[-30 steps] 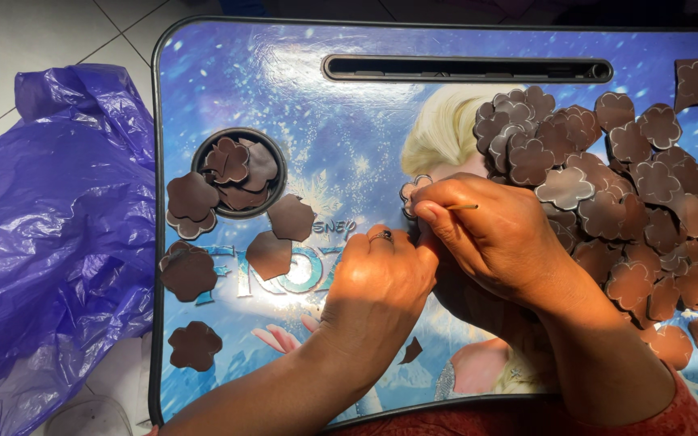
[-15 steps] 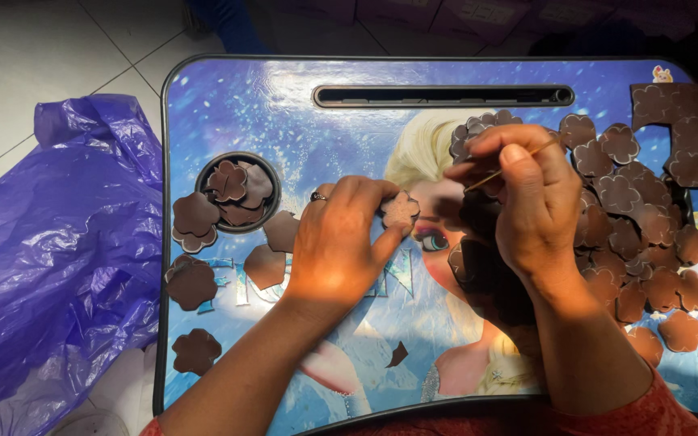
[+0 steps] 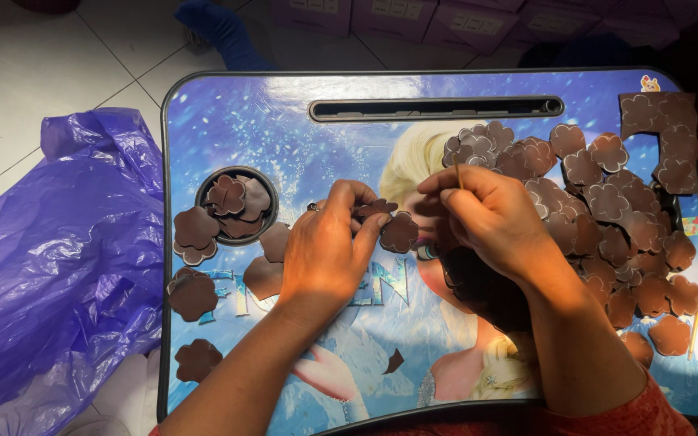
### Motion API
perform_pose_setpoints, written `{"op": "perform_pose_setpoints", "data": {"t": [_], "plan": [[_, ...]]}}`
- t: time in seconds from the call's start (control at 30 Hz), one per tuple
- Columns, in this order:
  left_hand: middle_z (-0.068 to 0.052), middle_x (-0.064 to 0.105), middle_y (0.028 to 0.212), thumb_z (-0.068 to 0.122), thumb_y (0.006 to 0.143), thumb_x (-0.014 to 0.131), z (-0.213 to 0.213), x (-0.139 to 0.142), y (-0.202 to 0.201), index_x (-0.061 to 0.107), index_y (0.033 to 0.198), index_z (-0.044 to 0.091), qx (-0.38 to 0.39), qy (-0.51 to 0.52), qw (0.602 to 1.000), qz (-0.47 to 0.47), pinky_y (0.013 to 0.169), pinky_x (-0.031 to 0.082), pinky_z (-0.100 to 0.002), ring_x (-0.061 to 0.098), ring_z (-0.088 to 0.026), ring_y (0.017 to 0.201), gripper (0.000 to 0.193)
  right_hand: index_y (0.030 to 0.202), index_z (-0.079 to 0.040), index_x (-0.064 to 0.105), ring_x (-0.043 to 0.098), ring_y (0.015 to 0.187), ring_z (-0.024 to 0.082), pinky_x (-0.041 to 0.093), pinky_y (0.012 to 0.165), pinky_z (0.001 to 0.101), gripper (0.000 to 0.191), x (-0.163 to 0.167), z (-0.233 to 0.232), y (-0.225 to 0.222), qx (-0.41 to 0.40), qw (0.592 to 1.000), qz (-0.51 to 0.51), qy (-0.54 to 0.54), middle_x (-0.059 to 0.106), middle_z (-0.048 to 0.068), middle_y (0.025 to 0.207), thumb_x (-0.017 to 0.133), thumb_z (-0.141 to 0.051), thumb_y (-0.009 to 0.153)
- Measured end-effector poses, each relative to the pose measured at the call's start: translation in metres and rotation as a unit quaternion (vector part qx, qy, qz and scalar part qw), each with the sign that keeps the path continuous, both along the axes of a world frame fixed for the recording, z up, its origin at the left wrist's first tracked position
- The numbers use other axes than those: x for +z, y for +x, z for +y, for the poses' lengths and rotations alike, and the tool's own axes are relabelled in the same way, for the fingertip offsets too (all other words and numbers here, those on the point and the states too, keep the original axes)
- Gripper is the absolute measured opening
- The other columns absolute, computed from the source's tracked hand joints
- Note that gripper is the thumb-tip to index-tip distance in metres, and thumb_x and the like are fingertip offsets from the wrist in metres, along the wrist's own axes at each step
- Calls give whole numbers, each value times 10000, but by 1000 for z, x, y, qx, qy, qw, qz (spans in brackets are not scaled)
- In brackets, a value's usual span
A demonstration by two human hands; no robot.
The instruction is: The person sits on the floor with a lap desk covered in brown flower-shaped cut pieces. They hold each piece and use a small stick tool to trim and clean the edges, then set the finished piece on a pile and pick up the next one.
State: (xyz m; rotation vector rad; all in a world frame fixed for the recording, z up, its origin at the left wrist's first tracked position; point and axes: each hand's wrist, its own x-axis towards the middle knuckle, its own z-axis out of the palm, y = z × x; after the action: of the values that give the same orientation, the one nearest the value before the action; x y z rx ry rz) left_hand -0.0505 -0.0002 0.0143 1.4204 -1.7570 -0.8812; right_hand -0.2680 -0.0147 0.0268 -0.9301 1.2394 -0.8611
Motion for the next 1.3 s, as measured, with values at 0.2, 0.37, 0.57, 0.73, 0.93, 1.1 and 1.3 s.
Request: {"op": "perform_pose_setpoints", "data": {"t": [0.2,0.37,0.57,0.73,0.93,1.1,1.3], "plan": [[-93,758,864,282,916,699,-2,5,1,591,1103,75,19,65,997,34,721,552,-413,742,-248,775,299,1116,21,721,689,799,101,585,701,263,228,9,7,17,95,972,196,-90,757,65,953,700,-68,907],[-80,789,958,258,974,622,-6,0,1,522,1142,63,48,63,987,142,751,590,-386,775,-231,827,276,1103,17,717,695,869,75,585,766,239,201,1,7,12,91,967,206,-119,764,43,978,680,-71,926],[-127,753,1007,199,1004,608,-5,-11,-5,580,1178,77,27,-107,994,1,784,522,-495,697,-367,881,215,1039,5,743,656,792,124,541,716,300,173,38,7,-13,152,923,334,-118,759,68,877,660,-98,926],[-138,727,996,191,1006,601,-7,-10,-4,579,1214,89,23,-173,984,-37,811,503,-518,666,-379,900,232,1106,-51,766,649,743,153,516,655,307,209,58,5,-34,93,869,477,-89,742,89,915,656,-167,972],[-114,679,936,105,938,604,-5,-21,-6,597,1279,103,-4,-209,975,-81,779,515,-474,665,-341,888,341,1191,-37,757,545,730,157,442,652,275,230,59,11,6,24,830,471,-298,636,112,948,590,-146,1078],[-107,680,1030,171,941,656,-2,-56,-21,593,1071,180,-44,-232,972,-2,798,538,-429,659,-323,924,144,1157,-83,732,722,851,168,591,714,283,214,63,18,75,125,829,425,-340,695,84,1078,609,-121,986],[-191,590,1255,255,1033,515,-12,-78,-30,476,1409,93,-60,-274,959,50,919,504,-392,652,-316,1110,412,1108,-113,745,719,890,291,577,726,359,228,66,12,134,281,767,416,-400,694,125,1072,710,-145,885]]}}
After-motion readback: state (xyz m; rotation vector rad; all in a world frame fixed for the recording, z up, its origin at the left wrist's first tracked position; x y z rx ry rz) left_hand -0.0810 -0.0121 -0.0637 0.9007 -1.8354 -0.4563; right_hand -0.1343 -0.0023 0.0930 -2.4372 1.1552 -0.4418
